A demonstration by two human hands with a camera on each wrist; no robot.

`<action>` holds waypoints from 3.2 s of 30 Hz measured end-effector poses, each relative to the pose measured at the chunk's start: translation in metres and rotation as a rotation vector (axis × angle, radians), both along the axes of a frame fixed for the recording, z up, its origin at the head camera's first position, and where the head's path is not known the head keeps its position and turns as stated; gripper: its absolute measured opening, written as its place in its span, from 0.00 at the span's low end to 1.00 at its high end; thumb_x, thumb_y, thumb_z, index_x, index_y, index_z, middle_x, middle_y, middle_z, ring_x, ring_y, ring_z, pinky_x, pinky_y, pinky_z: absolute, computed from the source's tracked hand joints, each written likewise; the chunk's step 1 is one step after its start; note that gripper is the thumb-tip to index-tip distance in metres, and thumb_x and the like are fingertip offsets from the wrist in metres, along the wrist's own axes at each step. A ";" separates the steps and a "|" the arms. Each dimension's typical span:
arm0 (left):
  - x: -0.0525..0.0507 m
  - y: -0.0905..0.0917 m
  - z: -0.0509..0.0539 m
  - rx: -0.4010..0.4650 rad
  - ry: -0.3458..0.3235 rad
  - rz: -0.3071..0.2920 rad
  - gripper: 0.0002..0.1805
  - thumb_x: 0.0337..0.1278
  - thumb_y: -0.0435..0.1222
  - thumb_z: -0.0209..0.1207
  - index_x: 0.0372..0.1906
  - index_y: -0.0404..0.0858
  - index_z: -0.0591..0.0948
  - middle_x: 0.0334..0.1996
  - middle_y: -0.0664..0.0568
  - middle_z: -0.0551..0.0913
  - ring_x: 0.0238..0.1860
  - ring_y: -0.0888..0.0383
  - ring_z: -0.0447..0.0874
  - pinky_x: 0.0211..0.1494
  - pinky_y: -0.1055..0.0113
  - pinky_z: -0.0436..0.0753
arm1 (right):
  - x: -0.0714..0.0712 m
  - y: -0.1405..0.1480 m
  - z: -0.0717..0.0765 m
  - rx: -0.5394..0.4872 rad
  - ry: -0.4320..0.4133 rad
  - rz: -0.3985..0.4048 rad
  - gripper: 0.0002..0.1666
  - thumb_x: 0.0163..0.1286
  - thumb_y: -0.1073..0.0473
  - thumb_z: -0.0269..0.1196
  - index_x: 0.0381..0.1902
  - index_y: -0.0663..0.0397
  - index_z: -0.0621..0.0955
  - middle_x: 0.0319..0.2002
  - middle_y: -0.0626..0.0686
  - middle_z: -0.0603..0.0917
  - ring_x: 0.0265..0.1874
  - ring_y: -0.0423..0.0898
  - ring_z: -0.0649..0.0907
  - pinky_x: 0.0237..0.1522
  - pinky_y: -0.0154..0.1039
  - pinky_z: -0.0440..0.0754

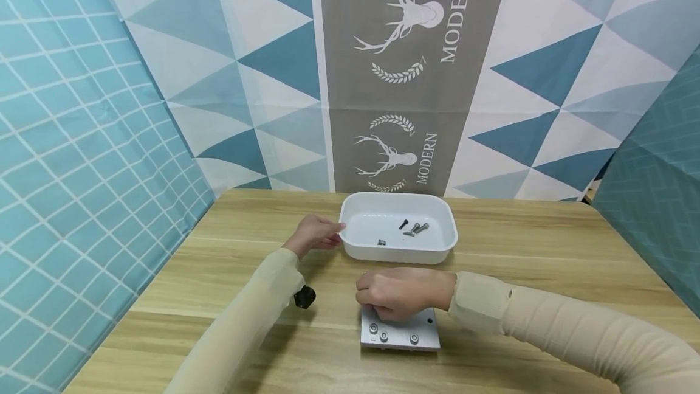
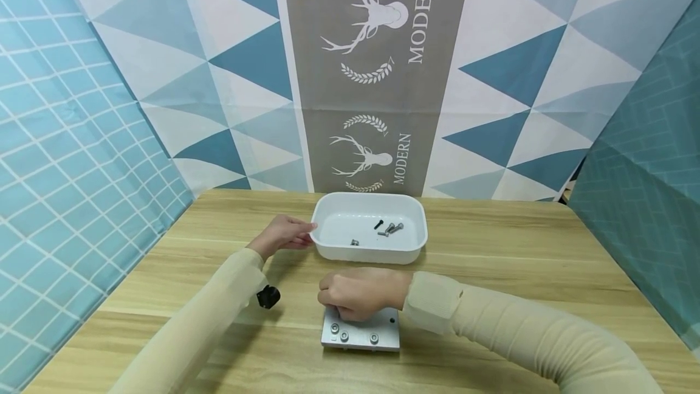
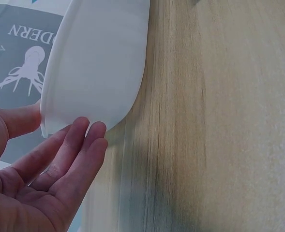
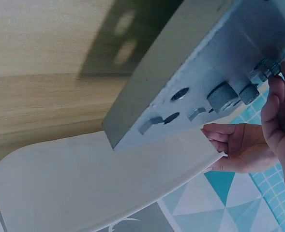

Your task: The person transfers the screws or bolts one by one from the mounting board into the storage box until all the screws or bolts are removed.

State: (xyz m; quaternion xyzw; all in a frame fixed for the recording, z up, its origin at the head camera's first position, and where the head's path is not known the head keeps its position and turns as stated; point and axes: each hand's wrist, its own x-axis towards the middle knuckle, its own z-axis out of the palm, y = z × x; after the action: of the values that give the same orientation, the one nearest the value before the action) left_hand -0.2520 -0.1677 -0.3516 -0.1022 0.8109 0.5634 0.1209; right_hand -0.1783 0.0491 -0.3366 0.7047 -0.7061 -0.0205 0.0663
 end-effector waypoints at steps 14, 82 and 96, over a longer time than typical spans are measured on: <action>0.000 0.000 0.001 -0.014 -0.010 -0.004 0.21 0.59 0.41 0.63 0.48 0.28 0.82 0.36 0.40 0.88 0.30 0.58 0.87 0.45 0.63 0.90 | -0.002 0.004 0.001 0.029 -0.071 -0.010 0.09 0.57 0.69 0.60 0.32 0.49 0.76 0.31 0.44 0.76 0.33 0.36 0.75 0.37 0.23 0.75; 0.003 0.003 0.002 -0.065 0.012 0.010 0.20 0.60 0.40 0.62 0.48 0.27 0.82 0.35 0.40 0.88 0.29 0.59 0.87 0.44 0.63 0.90 | -0.018 0.013 0.024 -0.049 0.291 -0.145 0.07 0.71 0.54 0.57 0.37 0.51 0.76 0.35 0.44 0.79 0.35 0.39 0.77 0.42 0.32 0.81; 0.000 0.003 -0.002 -0.030 0.009 0.003 0.20 0.60 0.40 0.62 0.48 0.26 0.82 0.37 0.37 0.87 0.31 0.56 0.88 0.46 0.61 0.90 | -0.069 0.014 0.046 -0.059 0.187 -0.297 0.06 0.69 0.59 0.59 0.31 0.53 0.75 0.26 0.47 0.76 0.28 0.42 0.73 0.35 0.36 0.79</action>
State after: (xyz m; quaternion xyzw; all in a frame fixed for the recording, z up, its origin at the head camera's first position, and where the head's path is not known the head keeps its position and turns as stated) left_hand -0.2516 -0.1642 -0.3535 -0.1025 0.8196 0.5518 0.1148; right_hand -0.2471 0.0635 -0.2905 0.5855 -0.7935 -0.0749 0.1484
